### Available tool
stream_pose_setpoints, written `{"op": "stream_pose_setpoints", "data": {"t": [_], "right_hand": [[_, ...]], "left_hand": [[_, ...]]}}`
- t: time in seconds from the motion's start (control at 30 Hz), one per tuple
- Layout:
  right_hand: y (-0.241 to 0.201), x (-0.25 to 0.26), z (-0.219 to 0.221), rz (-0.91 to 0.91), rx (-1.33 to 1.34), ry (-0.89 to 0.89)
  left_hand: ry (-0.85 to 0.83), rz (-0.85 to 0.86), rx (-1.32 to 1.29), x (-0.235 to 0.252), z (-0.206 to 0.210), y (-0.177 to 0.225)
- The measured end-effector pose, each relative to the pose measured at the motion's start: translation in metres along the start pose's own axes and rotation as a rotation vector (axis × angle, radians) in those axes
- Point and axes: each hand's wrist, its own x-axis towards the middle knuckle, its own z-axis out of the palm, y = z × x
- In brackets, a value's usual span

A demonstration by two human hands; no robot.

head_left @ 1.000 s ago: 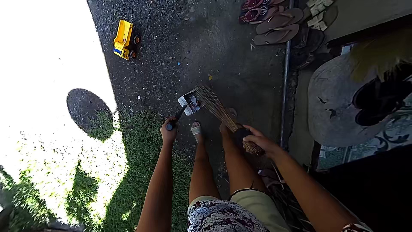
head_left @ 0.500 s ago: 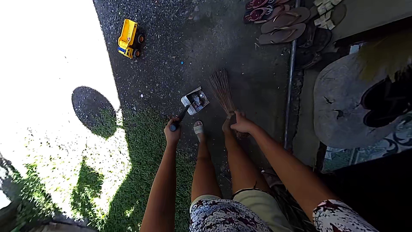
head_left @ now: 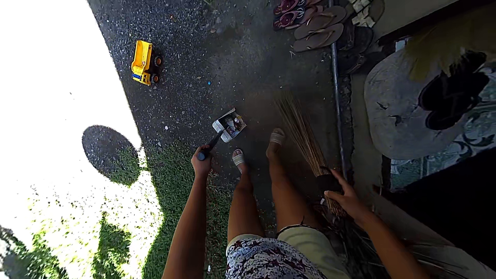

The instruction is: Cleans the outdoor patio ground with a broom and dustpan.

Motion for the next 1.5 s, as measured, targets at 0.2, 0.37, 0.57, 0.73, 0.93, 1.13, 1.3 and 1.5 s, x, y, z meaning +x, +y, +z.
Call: {"op": "stream_pose_setpoints", "data": {"t": [0.2, 0.37, 0.57, 0.73, 0.93, 1.13, 1.3, 1.5], "right_hand": [[0.038, -0.024, 0.024, 0.259, 0.363, 0.327], [0.055, -0.028, 0.053, 0.4, 0.796, 0.485], [0.051, 0.005, 0.091, 0.432, 0.828, 0.511], [0.021, 0.059, 0.097, 0.427, 0.786, 0.277], [0.033, -0.001, 0.064, 0.37, 0.996, 0.153], [0.089, -0.059, 0.052, 0.277, 1.033, 0.233], [0.116, -0.064, 0.081, 0.345, 0.969, 0.396], [0.113, -0.073, 0.121, 0.539, 1.35, 0.501]], "left_hand": [[-0.058, 0.125, 0.081, 0.014, -0.022, 0.011], [-0.128, 0.233, 0.145, 0.028, -0.038, 0.025], [-0.17, 0.377, 0.122, 0.033, -0.033, 0.05], [-0.307, 0.452, 0.291, 0.039, 0.015, 0.102], [-0.437, 0.514, 0.462, 0.029, 0.085, 0.159], [-0.494, 0.586, 0.628, 0.018, 0.139, 0.207], [-0.543, 0.588, 0.813, 0.012, 0.161, 0.233], [-0.598, 0.718, 0.836, 0.02, 0.161, 0.233]]}}
